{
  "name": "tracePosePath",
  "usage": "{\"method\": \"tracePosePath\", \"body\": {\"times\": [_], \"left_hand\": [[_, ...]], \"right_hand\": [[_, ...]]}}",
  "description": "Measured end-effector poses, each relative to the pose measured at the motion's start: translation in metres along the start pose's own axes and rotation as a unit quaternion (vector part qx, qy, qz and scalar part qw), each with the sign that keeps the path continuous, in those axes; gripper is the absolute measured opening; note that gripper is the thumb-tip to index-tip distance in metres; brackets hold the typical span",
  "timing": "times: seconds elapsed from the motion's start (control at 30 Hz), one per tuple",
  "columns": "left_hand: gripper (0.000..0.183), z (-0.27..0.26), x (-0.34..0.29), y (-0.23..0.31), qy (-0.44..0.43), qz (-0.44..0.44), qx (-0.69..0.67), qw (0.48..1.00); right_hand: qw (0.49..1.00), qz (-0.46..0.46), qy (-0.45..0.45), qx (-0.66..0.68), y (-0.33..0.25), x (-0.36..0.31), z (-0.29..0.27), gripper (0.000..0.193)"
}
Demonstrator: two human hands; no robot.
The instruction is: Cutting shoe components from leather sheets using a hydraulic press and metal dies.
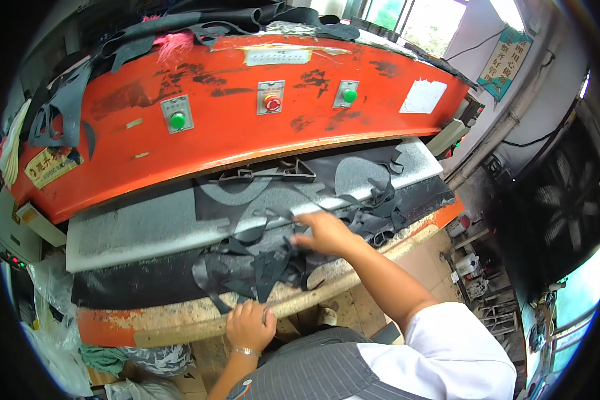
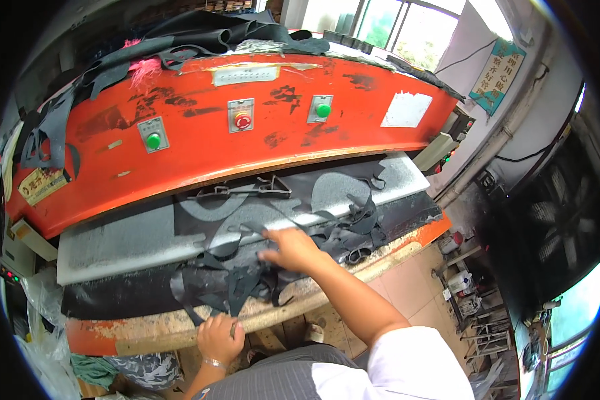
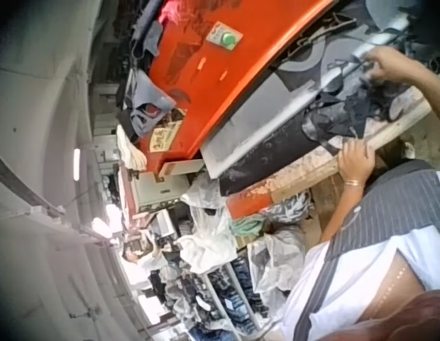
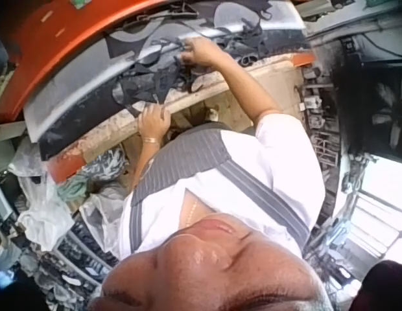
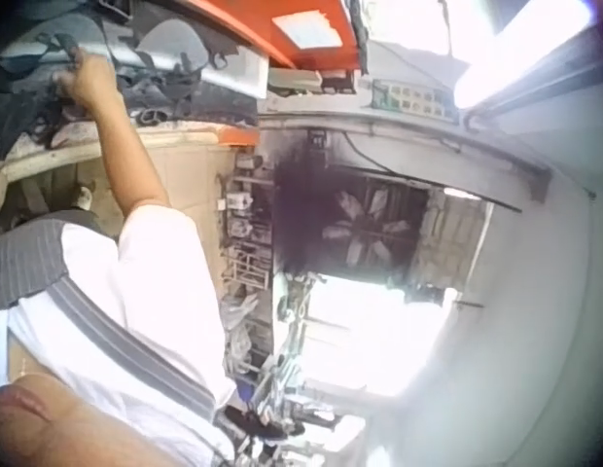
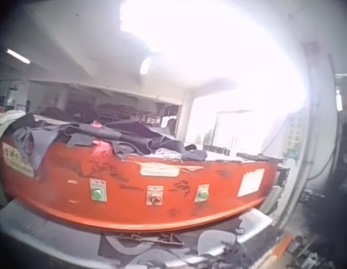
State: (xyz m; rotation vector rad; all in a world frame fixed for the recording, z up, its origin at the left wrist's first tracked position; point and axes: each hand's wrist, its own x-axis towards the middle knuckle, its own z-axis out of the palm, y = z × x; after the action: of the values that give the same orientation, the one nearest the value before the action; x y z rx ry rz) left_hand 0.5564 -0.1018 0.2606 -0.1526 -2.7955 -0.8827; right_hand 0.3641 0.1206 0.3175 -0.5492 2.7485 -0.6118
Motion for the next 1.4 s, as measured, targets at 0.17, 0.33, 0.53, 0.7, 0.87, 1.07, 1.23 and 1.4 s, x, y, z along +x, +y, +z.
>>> {"method": "tracePosePath", "body": {"times": [0.17, 0.33, 0.53, 0.7, 0.87, 1.07, 1.23, 1.4], "left_hand": [[0.017, -0.015, -0.035, 0.025, -0.032, 0.005, 0.029, 0.999], [0.019, -0.012, -0.027, 0.02, -0.011, -0.123, -0.121, 0.985], [0.03, -0.038, 0.082, 0.005, 0.13, -0.146, -0.042, 0.98], [0.053, -0.042, 0.187, 0.065, 0.022, -0.133, -0.232, 0.963], [0.04, 0.052, 0.179, 0.132, -0.098, -0.292, -0.695, 0.65], [0.022, 0.104, 0.191, 0.193, 0.107, -0.291, -0.786, 0.535], [0.033, 0.146, 0.223, 0.209, 0.15, -0.22, -0.789, 0.554], [0.056, 0.176, 0.226, 0.118, -0.069, -0.099, -0.586, 0.801]], "right_hand": [[0.986, 0.124, 0.069, -0.089, 0.031, 0.098, -0.001, 0.089], [0.991, 0.105, 0.027, -0.073, 0.054, 0.132, 0.017, 0.097], [0.984, -0.112, 0.121, -0.06, 0.083, 0.109, 0.01, 0.076], [0.896, -0.437, 0.083, -0.013, 0.1, 0.061, -0.066, 0.073], [0.864, -0.484, 0.132, -0.042, 0.14, 0.017, -0.118, 0.051], [0.966, -0.227, 0.014, 0.125, 0.176, -0.045, -0.114, 0.102], [0.978, -0.168, 0.062, 0.108, 0.172, -0.036, -0.098, 0.087], [0.984, -0.152, 0.028, 0.082, 0.21, -0.011, -0.095, 0.07]]}}
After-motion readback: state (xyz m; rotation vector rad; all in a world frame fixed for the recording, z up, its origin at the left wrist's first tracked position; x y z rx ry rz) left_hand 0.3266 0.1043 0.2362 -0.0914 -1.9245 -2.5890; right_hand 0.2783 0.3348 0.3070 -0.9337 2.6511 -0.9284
